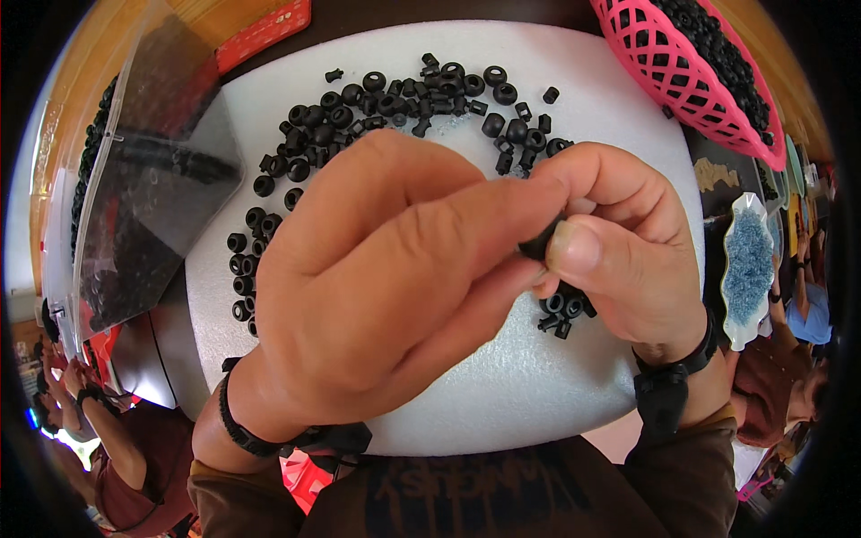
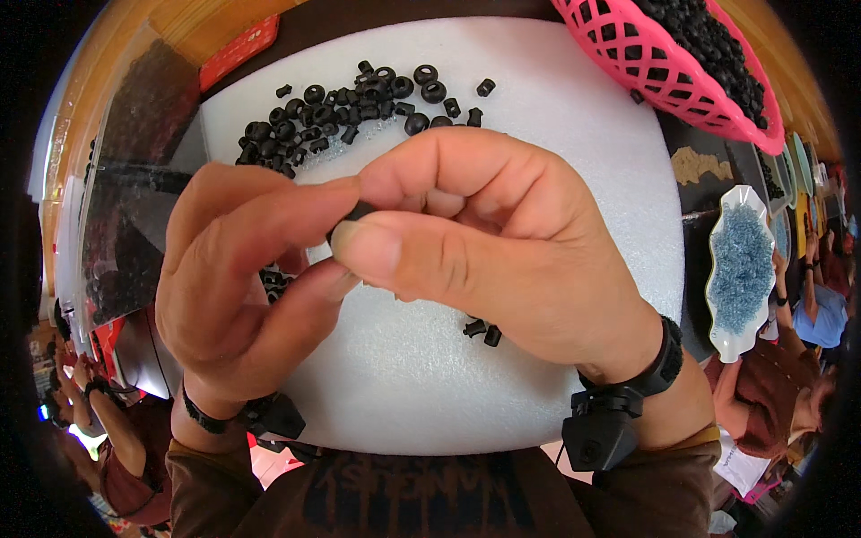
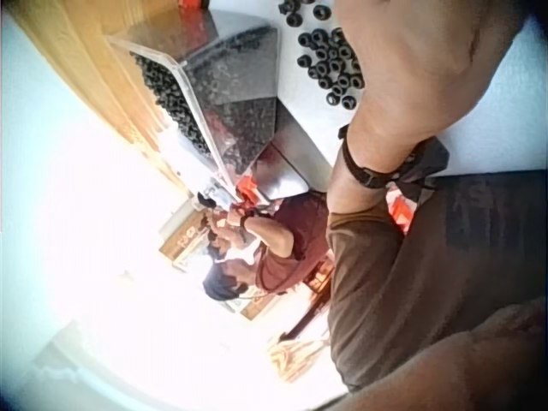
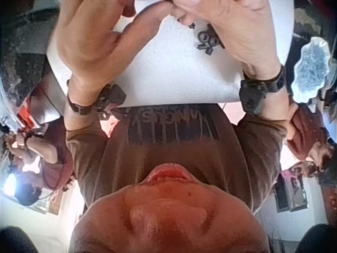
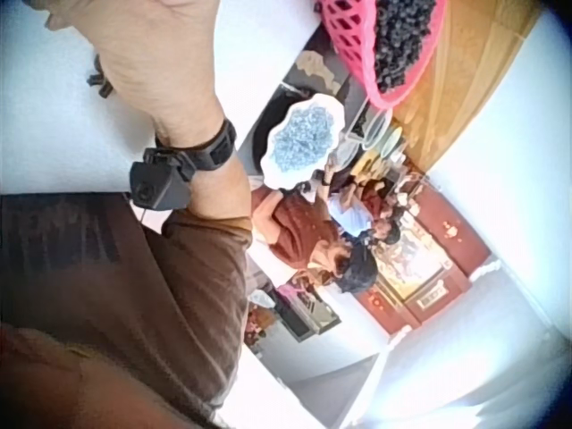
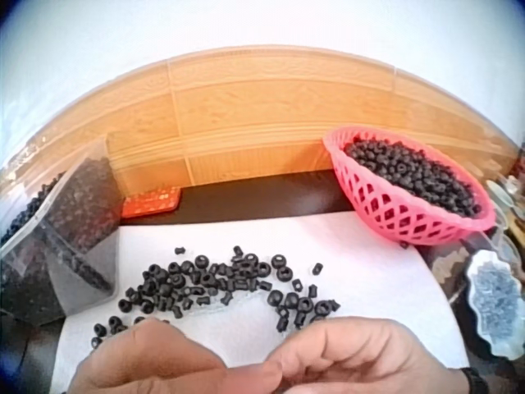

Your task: The person assembles plastic cord locks by hand by picking up a spring and a plunger, inserting the spring into the plunger, and then sliding the plunger into a housing. The process is repeated for multiple sets of components, placing each finished cord lock back onto the white foam surface.

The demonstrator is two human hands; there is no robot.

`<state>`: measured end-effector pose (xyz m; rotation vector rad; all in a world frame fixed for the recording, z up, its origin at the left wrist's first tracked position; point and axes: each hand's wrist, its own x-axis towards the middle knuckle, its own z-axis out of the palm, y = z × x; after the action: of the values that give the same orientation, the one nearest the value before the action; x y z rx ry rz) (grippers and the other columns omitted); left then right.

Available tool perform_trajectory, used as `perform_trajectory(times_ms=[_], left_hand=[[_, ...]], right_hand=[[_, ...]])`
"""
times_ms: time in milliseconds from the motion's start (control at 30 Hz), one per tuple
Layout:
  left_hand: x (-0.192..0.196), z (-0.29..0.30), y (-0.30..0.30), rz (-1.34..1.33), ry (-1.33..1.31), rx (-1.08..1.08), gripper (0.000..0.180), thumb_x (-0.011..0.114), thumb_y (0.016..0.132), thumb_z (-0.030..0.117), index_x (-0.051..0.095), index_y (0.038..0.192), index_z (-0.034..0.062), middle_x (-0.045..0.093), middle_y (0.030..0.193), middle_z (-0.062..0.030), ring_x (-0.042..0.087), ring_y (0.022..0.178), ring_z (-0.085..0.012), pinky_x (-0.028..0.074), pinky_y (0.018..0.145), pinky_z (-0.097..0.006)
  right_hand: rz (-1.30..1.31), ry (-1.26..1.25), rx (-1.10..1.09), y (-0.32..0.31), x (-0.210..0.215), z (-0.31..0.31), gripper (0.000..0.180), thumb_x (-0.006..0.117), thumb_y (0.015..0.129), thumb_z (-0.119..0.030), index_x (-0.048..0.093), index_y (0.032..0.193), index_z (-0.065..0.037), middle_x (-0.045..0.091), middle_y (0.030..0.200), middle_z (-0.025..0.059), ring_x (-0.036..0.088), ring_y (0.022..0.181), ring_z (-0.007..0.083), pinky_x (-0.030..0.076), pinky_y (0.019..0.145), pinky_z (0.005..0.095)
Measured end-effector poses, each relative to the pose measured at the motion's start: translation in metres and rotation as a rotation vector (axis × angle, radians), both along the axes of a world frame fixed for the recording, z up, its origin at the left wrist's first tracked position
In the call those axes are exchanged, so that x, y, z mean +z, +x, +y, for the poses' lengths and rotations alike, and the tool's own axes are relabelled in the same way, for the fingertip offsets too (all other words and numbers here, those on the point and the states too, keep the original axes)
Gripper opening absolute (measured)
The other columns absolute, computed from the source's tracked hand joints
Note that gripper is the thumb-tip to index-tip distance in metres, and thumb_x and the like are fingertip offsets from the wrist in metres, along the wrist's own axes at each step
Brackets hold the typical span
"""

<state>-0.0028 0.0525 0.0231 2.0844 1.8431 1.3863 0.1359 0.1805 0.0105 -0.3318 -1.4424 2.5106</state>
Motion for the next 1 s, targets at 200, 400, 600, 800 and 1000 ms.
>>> perform_trajectory(times_ms=[200,400,600,800,1000], left_hand=[[0.001,-0.002,-0.001,0.119,0.053,-0.001,0.039,0.067,0.065,-0.002,0.061,0.103,-0.0006,0.053,0.083,-0.0085,0.047,0.063,-0.0116,0.037,0.052,-0.023],[-0.005,0.000,-0.007,-0.259,-0.196,0.107,0.024,0.061,0.071,-0.001,0.059,0.095,-0.0019,0.053,0.082,-0.0064,0.047,0.064,-0.0130,0.038,0.057,-0.024],[-0.031,0.007,-0.010,-0.041,-0.371,-0.068,0.011,0.062,0.074,0.006,0.057,0.083,0.0068,0.053,0.074,-0.0057,0.055,0.068,-0.0236,0.042,0.061,-0.035],[-0.041,0.009,-0.009,0.167,-0.344,-0.112,0.014,0.064,0.072,0.009,0.060,0.085,0.0093,0.053,0.079,-0.0052,0.055,0.069,-0.0227,0.041,0.067,-0.034],[-0.037,0.010,-0.009,0.238,-0.355,-0.043,0.011,0.064,0.072,0.007,0.060,0.083,0.0060,0.052,0.074,-0.0066,0.055,0.069,-0.0236,0.042,0.065,-0.032]], right_hand=[[-0.001,0.011,0.015,0.000,0.002,-0.005,0.036,0.064,0.081,-0.026,0.055,0.099,0.004,0.063,0.084,0.0099,0.060,0.072,0.0118,0.048,0.066,0.0226],[-0.029,0.158,-0.073,-0.001,0.003,-0.001,0.040,0.055,0.087,-0.032,0.055,0.100,0.005,0.059,0.071,0.0093,0.056,0.064,0.0137,0.046,0.063,0.0255],[0.000,0.177,-0.153,-0.003,-0.001,-0.001,0.038,0.052,0.088,-0.031,0.055,0.099,0.005,0.057,0.069,0.0090,0.054,0.061,0.0140,0.044,0.060,0.0256],[-0.009,0.189,-0.133,-0.002,-0.002,-0.002,0.036,0.053,0.088,-0.031,0.056,0.099,0.004,0.057,0.070,0.0076,0.054,0.062,0.0131,0.044,0.060,0.0248],[-0.005,0.198,-0.117,-0.001,-0.002,-0.003,0.035,0.053,0.088,-0.030,0.056,0.098,0.004,0.057,0.071,0.0069,0.054,0.063,0.0122,0.044,0.061,0.0236]])
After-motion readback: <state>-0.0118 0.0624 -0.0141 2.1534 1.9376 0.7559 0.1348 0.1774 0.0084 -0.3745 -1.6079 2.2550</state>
